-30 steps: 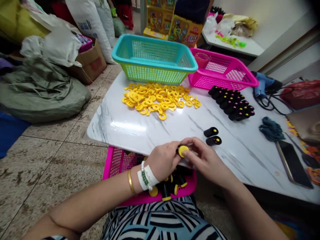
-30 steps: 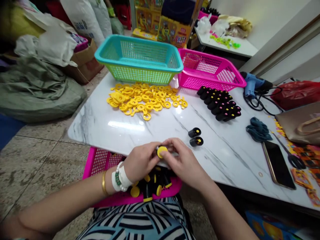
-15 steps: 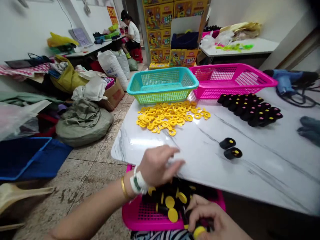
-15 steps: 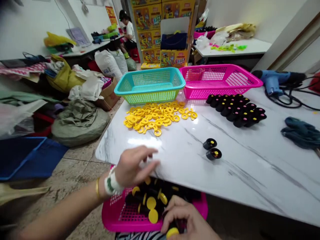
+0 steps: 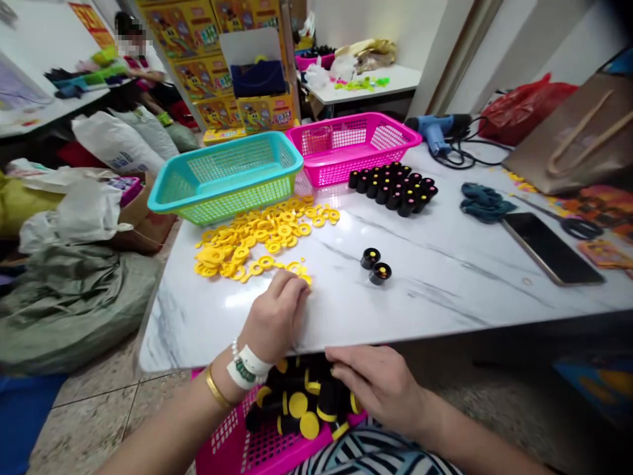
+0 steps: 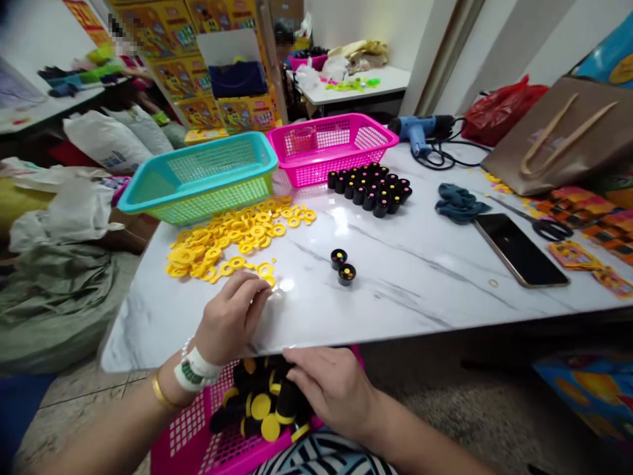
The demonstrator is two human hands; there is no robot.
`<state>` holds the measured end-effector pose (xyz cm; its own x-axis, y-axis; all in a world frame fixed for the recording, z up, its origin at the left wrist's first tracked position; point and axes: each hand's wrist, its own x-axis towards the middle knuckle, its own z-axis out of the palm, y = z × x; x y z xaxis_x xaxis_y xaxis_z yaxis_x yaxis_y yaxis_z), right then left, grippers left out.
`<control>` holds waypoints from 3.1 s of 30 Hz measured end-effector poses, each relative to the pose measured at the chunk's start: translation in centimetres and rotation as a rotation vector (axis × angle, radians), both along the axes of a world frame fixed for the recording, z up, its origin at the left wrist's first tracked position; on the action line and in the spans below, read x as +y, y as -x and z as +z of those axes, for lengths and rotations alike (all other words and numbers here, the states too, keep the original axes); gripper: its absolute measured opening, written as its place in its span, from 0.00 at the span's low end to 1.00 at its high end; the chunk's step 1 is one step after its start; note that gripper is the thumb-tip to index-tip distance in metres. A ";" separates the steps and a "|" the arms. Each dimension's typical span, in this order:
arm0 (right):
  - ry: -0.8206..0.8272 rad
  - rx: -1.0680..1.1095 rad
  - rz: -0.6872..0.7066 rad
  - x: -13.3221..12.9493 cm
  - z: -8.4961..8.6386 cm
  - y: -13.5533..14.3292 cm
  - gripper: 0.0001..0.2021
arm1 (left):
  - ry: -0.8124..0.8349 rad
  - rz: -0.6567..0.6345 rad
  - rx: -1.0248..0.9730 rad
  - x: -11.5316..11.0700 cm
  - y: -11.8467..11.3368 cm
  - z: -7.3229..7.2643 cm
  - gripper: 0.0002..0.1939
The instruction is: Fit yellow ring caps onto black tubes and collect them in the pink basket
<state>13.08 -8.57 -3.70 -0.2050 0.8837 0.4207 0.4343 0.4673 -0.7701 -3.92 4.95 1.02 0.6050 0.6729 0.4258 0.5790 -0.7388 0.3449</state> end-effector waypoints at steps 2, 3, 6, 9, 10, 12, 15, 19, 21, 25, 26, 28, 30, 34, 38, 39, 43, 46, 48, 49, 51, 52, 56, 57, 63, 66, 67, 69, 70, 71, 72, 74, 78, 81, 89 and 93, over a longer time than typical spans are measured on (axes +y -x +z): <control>-0.014 -0.062 0.028 -0.1 0.2 -0.3 0.15 | 0.151 -0.044 -0.153 -1.6 -1.8 1.0 0.06; -0.025 -0.075 0.061 -0.2 0.3 -0.5 0.14 | 0.252 -0.049 -0.212 -2.2 -2.6 1.5 0.06; -0.032 0.008 0.039 -1.0 0.5 -1.1 0.13 | 0.721 -0.097 -0.344 -3.3 -4.4 2.4 0.08; 0.065 0.357 -0.226 -1.6 0.7 -1.8 0.18 | 1.216 -0.201 -0.407 -4.3 -5.3 2.4 0.11; 0.112 0.490 -0.300 -1.6 0.8 -2.1 0.19 | 1.297 -0.211 -0.416 -4.5 -5.5 2.3 0.12; 0.208 0.663 -0.368 -1.1 1.1 -2.5 0.19 | 1.361 -0.200 -0.423 -4.9 -5.9 2.1 0.14; 0.370 0.695 -0.312 -0.1 1.8 -3.5 0.14 | 1.417 -0.230 -0.415 -4.9 -6.4 2.1 0.14; 0.618 0.839 -0.133 0.7 2.4 -5.2 0.09 | 1.323 -0.326 -0.371 -3.3 -6.8 2.1 0.14; 0.648 0.906 -0.161 0.7 2.3 -5.9 0.07 | 1.094 -0.307 -0.355 -1.5 -7.1 1.6 0.12; 0.566 0.916 -0.228 0.5 2.0 -6.2 0.03 | 0.575 -0.208 -0.316 3.3 -8.5 -0.4 0.17; 0.557 0.907 -0.224 0.5 2.1 -6.1 0.04 | 0.515 -0.237 -0.288 4.4 -8.9 -0.9 0.24; 0.575 0.902 -0.212 0.4 2.1 -5.9 0.04 | 0.477 -0.349 -0.238 6.2 -9.8 -1.7 0.34; 0.617 0.924 -0.210 0.4 2.2 -5.7 0.04 | 0.494 -0.475 -0.205 7.2 -10.6 -2.0 0.38; 0.602 0.956 -0.259 0.4 2.1 -5.5 0.06 | 0.503 -0.429 -0.151 7.3 -10.7 -1.8 0.26; 0.539 0.885 -0.290 0.5 2.2 -5.3 0.04 | 0.433 -0.291 -0.095 4.9 -7.0 -1.1 0.14; 0.551 0.859 -0.288 0.5 2.3 -5.2 0.03 | 0.413 -0.283 -0.092 4.0 -5.8 -1.0 0.14; 0.652 0.687 -0.301 1.3 3.1 -4.4 0.10 | 0.381 -0.247 -0.139 -0.1 -1.8 -1.0 0.13; 0.638 0.540 -0.239 2.6 4.1 -3.5 0.09 | 0.308 -0.207 -0.156 -2.0 -0.9 -1.7 0.13; 0.626 0.462 -0.181 3.6 4.7 -2.8 0.06 | 0.257 -0.166 -0.154 -2.5 -1.0 -2.1 0.12; 0.628 0.433 -0.179 4.1 4.9 -2.5 0.06 | 0.237 -0.146 -0.154 -2.5 -1.1 -2.3 0.12; 0.629 0.392 -0.229 4.9 5.1 -1.9 0.06 | 0.212 -0.120 -0.158 -2.6 -1.2 -2.4 0.11; 0.621 0.380 -0.265 5.2 5.1 -1.6 0.07 | 0.206 -0.114 -0.157 -2.6 -1.2 -2.4 0.11; 0.597 0.371 -0.349 5.7 4.5 -0.9 0.09 | 0.200 -0.097 -0.096 -2.8 -1.1 -2.4 0.12; 0.599 0.371 -0.355 5.7 4.3 -0.8 0.09 | 0.206 -0.093 -0.074 -2.8 -1.1 -2.4 0.12; 0.617 0.372 -0.342 5.5 3.9 -0.7 0.09 | 0.410 -0.051 -0.041 -3.9 -1.3 -1.5 0.13; 0.570 0.381 -0.375 5.5 3.8 -0.5 0.10 | 0.550 -0.011 -0.096 -4.4 -1.5 -0.9 0.17; 0.555 0.376 -0.386 5.4 3.8 -0.4 0.10 | 0.572 0.002 -0.107 -4.4 -1.5 -0.7 0.17; 0.536 0.359 -0.389 5.2 3.8 -0.1 0.10 | 0.620 0.016 -0.121 -4.4 -1.6 -0.4 0.14; 0.527 0.355 -0.386 5.1 3.8 0.0 0.10 | 0.663 0.012 -0.137 -4.3 -1.6 -0.2 0.13; 0.518 0.355 -0.377 5.0 3.8 0.0 0.09 | 0.718 -0.001 -0.165 -4.2 -1.6 -0.1 0.13; 0.519 0.358 -0.357 4.9 3.7 -0.1 0.09 | 0.773 -0.022 -0.198 -4.1 -1.6 0.0 0.12; 0.558 0.386 -0.294 4.8 3.6 -0.5 0.09 | 0.838 -0.062 -0.243 -3.9 -1.6 0.1 0.13; 0.723 0.610 -0.146 5.5 3.6 -2.4 0.15 | 0.786 -0.074 -0.214 -4.0 -1.5 0.1 0.13; 0.873 0.625 -0.052 6.6 4.1 -3.3 0.13 | 0.754 -0.097 -0.199 -4.0 -1.4 0.1 0.13; 0.940 0.395 0.048 8.2 5.3 -2.3 0.10 | 0.737 -0.148 -0.111 -3.4 -1.4 -0.5 0.08; 0.923 0.394 0.041 7.9 5.1 -2.0 0.11 | 0.698 -0.047 -0.015 -3.7 -1.8 -0.9 0.12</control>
<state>15.09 -0.64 1.37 -0.2368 0.8937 -0.3811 0.0675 -0.3762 -0.9241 -2.12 1.26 0.10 0.6375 0.7655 -0.0873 0.5430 -0.3660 0.7558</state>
